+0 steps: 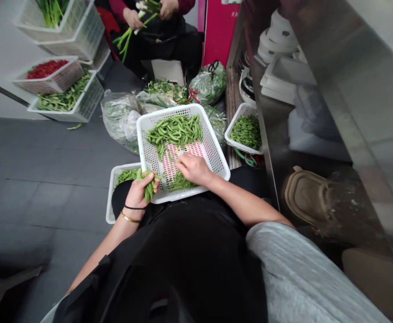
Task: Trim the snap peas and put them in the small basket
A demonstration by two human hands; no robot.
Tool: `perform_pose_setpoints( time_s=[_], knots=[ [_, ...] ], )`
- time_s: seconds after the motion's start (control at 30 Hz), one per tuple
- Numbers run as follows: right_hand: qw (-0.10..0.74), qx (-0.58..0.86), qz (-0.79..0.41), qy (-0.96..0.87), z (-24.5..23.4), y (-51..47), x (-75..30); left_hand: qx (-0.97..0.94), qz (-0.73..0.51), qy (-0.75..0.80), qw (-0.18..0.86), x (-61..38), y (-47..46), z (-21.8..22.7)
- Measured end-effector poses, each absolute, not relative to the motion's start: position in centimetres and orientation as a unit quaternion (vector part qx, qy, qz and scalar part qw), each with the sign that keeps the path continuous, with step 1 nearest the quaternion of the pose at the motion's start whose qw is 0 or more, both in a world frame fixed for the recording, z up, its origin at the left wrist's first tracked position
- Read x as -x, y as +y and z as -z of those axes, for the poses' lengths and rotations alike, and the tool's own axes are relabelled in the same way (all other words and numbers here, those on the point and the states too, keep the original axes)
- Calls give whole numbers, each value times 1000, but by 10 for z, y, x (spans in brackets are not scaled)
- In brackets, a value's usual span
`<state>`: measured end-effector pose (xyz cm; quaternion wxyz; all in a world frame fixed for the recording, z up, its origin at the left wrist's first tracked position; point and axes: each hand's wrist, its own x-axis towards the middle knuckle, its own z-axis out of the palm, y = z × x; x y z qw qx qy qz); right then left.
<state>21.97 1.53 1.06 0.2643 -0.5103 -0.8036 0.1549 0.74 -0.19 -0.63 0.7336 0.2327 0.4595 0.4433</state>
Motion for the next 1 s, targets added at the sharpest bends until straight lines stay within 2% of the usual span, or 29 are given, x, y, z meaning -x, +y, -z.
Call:
perform_pose_setpoints(
  time_s=[0.13,0.27,0.37,0.43,0.47,0.53,0.63,0.7,0.77,0.83,0.93,1.0],
  knots=[
    [251,528,-223,-780,-18,24,-232,-301,-473,480,675,-1,1,5],
    [120,418,-251,-865,-18,22,-205,-397,-435,494,640,-1,0,-5],
    [12,361,-205,-910,-16,22,-191,-549,-425,536,480,10,-1,-24],
    [-25,326,-186,-926,-19,24,-191,-658,-392,520,379,17,-1,-36],
    [-32,314,-180,-932,-21,25,-192,-699,-358,502,363,19,-1,-40],
    [-19,308,-181,-934,-27,26,-194,-745,-287,470,376,16,-2,-41],
    [76,331,-224,-913,-31,27,-195,-723,-252,457,452,4,-1,-30],
    [161,371,-268,-874,-26,27,-196,-623,-310,481,533,-3,1,-19],
    [202,418,-304,-831,-15,30,-203,-474,-405,510,592,-1,5,-9],
    [158,443,-337,-815,0,37,-214,-359,-485,517,607,10,12,-3],
    [-32,457,-345,-819,25,61,-225,-303,-534,501,609,32,22,2],
    [-116,494,-295,-810,42,82,-215,-298,-523,479,639,40,26,3]
  ],
)
